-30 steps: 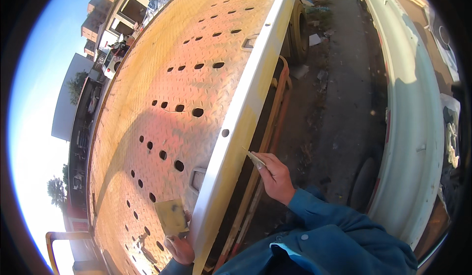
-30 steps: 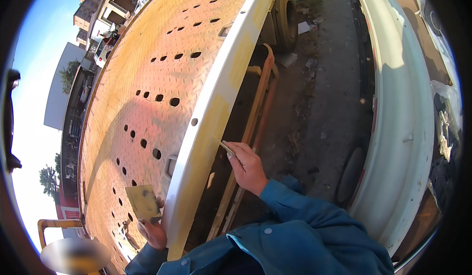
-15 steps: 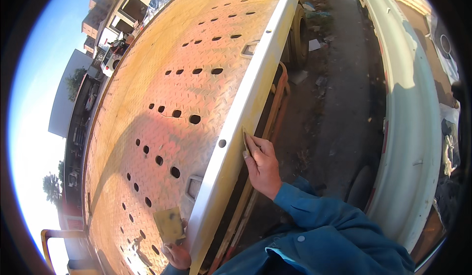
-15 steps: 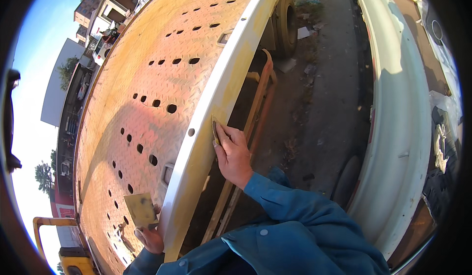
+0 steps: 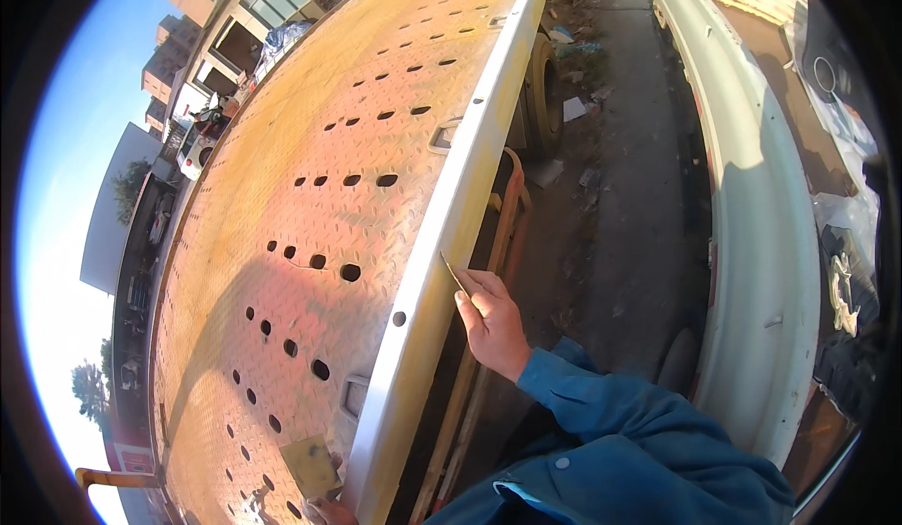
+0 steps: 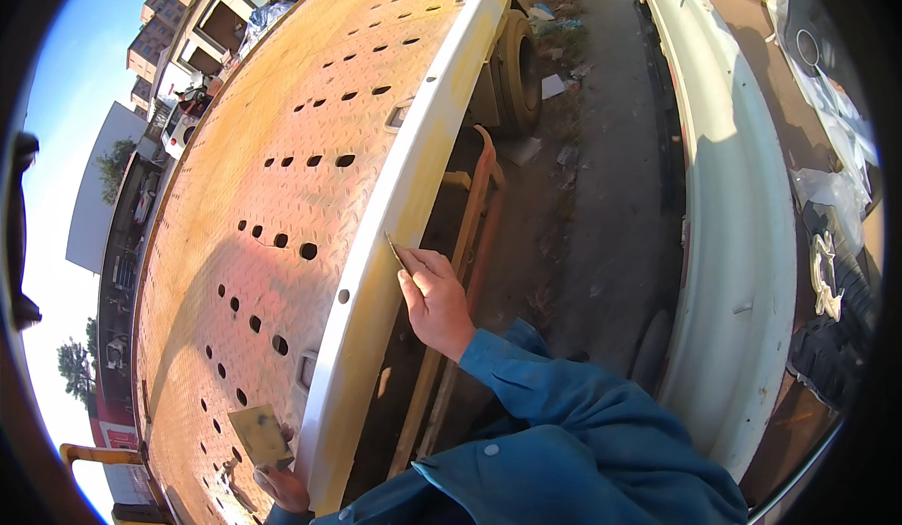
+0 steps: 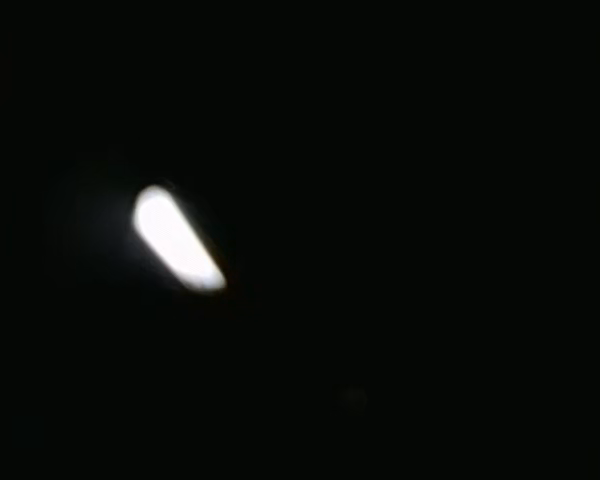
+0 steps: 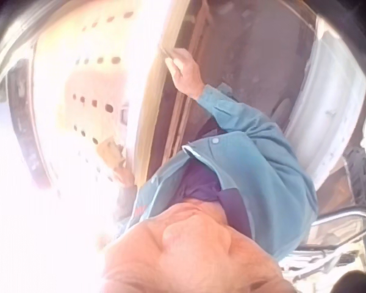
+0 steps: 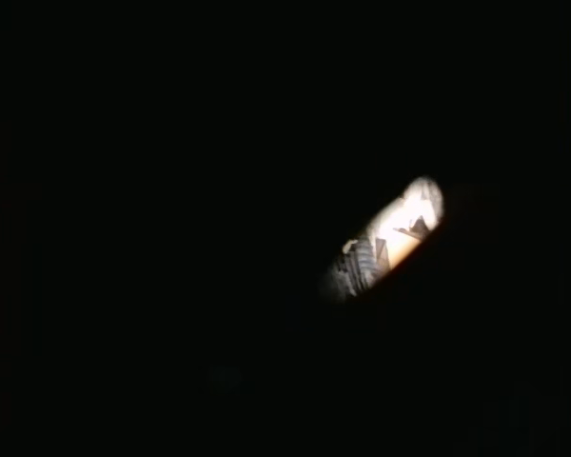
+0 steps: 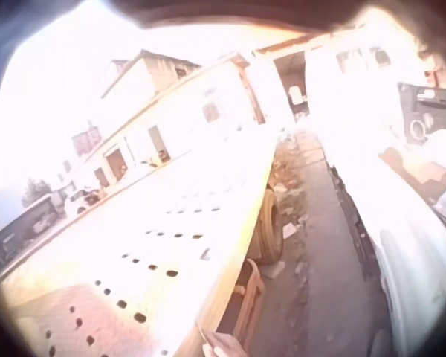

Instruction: The person applies a yellow adhesive to the edge of a metal truck bed using a putty knife. They repeatedly dip the knife into a can of adhesive and spread it along the seam. The person then adds more adhesive from a tube onto the putty knife and continues applying it to the truck bed edge.

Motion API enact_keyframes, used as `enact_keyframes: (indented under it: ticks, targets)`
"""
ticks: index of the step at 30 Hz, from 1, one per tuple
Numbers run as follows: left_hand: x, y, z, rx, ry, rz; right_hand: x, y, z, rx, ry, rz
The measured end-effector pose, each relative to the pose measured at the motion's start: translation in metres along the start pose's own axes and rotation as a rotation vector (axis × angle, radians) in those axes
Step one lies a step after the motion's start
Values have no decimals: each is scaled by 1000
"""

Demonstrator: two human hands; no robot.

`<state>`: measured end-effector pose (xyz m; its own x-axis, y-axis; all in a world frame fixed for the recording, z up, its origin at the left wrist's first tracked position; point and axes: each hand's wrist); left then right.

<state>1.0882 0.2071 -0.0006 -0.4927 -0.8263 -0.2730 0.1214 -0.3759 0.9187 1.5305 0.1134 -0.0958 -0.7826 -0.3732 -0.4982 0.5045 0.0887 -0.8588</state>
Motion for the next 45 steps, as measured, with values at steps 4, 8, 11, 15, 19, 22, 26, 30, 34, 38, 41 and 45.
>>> enact_keyframes:
  ticks: [4, 8, 11, 15, 19, 22, 26, 30, 34, 38, 41, 45]
  targets:
    - [-19, 19, -31, 17, 68, -13, 18, 9, 26, -205, -188, -139]
    - [-42, 38, -60, 39, 121, -46, -38, 85, 33, -177, 70, -453]
    - [-64, 51, -79, 64, 154, -80, -100, 134, 36, -132, 216, -393]
    - [-92, 59, -97, 87, 200, -92, -182, 164, 31, 24, 262, -244]
    - [-118, 65, -109, 107, 223, -106, -210, 162, 15, 35, 193, -191]
    - [-135, 60, -119, 160, 216, -115, -188, 148, 2, 149, 169, -66]
    - [-163, 67, -161, 208, 249, -144, -153, 126, 23, 100, 31, -43]
    - [-193, 98, -224, 128, 71, -275, -178, 138, 62, -87, -30, -132]
    - [-197, 95, -242, 254, 158, -140, -214, 171, 55, -173, -40, -511]
    - [-183, 94, -267, 311, 212, -102, -220, 145, 38, -97, -40, -400]
    - [-171, 78, -272, 405, 260, 35, -207, 120, 54, -30, -112, -149]
    - [-154, 74, -309, 465, 363, 226, -211, 118, 91, -247, -304, -267]
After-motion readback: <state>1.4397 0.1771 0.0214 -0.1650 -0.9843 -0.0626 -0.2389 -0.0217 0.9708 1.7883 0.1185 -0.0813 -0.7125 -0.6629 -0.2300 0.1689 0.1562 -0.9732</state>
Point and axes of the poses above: each hand's wrist, its own x-axis away from the middle knuckle, its own z-axis out of the back of the hand, y = z × x, and after that the axes turned 11 degrees about x, right-handed
